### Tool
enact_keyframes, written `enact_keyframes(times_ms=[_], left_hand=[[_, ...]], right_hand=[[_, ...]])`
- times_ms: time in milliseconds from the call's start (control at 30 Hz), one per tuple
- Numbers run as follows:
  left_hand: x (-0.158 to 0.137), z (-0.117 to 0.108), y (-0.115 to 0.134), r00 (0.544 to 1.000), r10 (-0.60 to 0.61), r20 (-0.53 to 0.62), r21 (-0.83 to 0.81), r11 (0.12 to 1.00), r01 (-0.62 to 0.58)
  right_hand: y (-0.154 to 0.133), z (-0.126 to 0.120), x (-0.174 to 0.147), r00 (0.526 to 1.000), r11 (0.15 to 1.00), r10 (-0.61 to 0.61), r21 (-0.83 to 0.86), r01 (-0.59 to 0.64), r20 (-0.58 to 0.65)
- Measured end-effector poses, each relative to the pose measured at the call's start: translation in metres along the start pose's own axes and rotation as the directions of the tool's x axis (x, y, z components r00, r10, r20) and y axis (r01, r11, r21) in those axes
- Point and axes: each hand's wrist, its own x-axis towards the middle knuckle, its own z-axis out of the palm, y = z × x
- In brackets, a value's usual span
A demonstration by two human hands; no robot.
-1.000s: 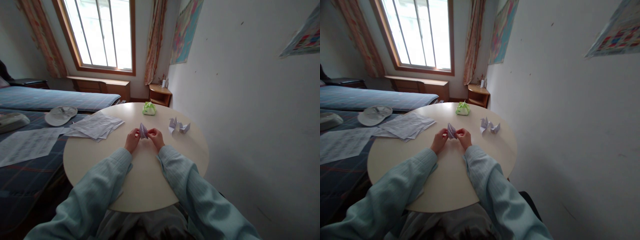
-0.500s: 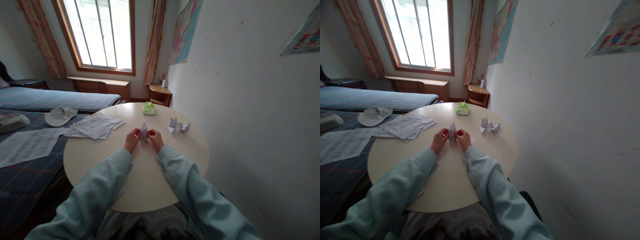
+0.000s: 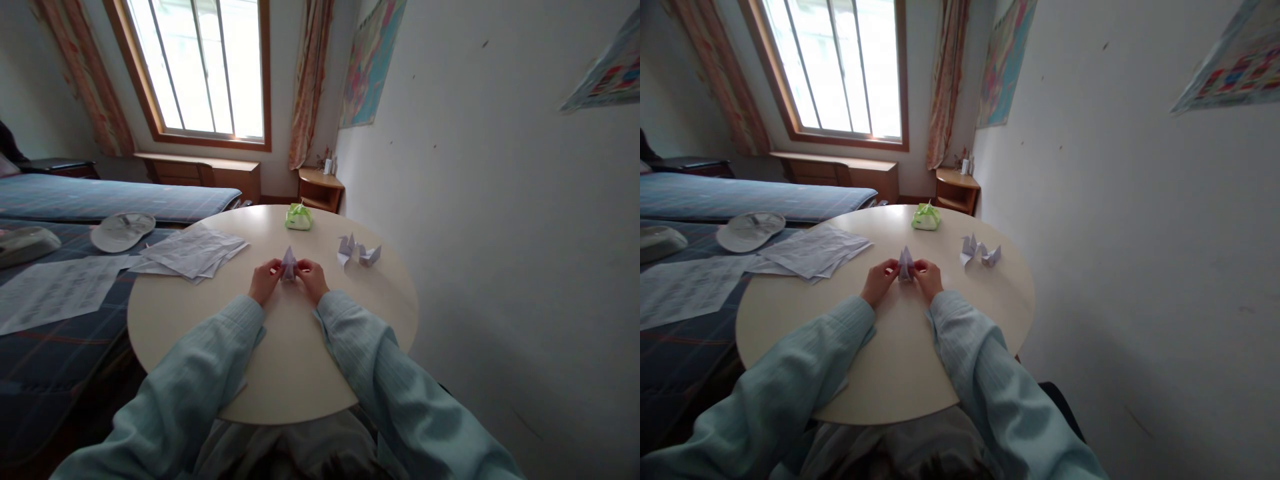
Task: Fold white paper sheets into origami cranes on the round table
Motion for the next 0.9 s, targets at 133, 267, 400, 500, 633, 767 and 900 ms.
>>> enact_keyframes(times_ms=[133, 267, 400, 500, 633, 767, 900], left_hand=[[0.000, 0.001, -0.002, 1.000, 0.004, 0.008, -0.010, 1.000, -0.004], [0.000, 0.002, -0.005, 1.000, -0.013, 0.002, -0.025, 1.000, 0.013], [0.001, 0.003, -0.007, 0.998, -0.054, -0.013, -0.053, 0.997, 0.053], [0.001, 0.002, -0.006, 0.996, -0.088, -0.032, -0.095, 0.992, 0.084], [0.002, 0.003, -0.007, 0.988, -0.147, -0.047, -0.166, 0.976, 0.138], [0.004, 0.006, -0.013, 0.975, -0.219, -0.047, -0.243, 0.949, 0.201], [0.005, 0.009, -0.017, 0.962, -0.269, -0.039, -0.295, 0.923, 0.246]], right_hand=[[0.001, 0.000, 0.000, 1.000, 1.000, -0.010, -0.019, 0.010, -0.019], [-0.001, 0.000, -0.001, 0.999, 0.999, -0.002, -0.046, 0.000, -0.036], [-0.004, 0.000, -0.001, 0.999, 0.998, -0.003, -0.056, 0.000, -0.046], [-0.003, 0.000, -0.001, 0.999, 0.998, -0.003, -0.062, 0.000, -0.052], [-0.002, -0.001, 0.000, 0.998, 0.998, 0.018, -0.065, -0.022, -0.060], [-0.002, -0.001, 0.000, 0.996, 0.996, 0.046, -0.078, -0.052, -0.074], [0.000, -0.001, 0.001, 0.991, 0.992, 0.090, -0.075, -0.098, -0.100]])
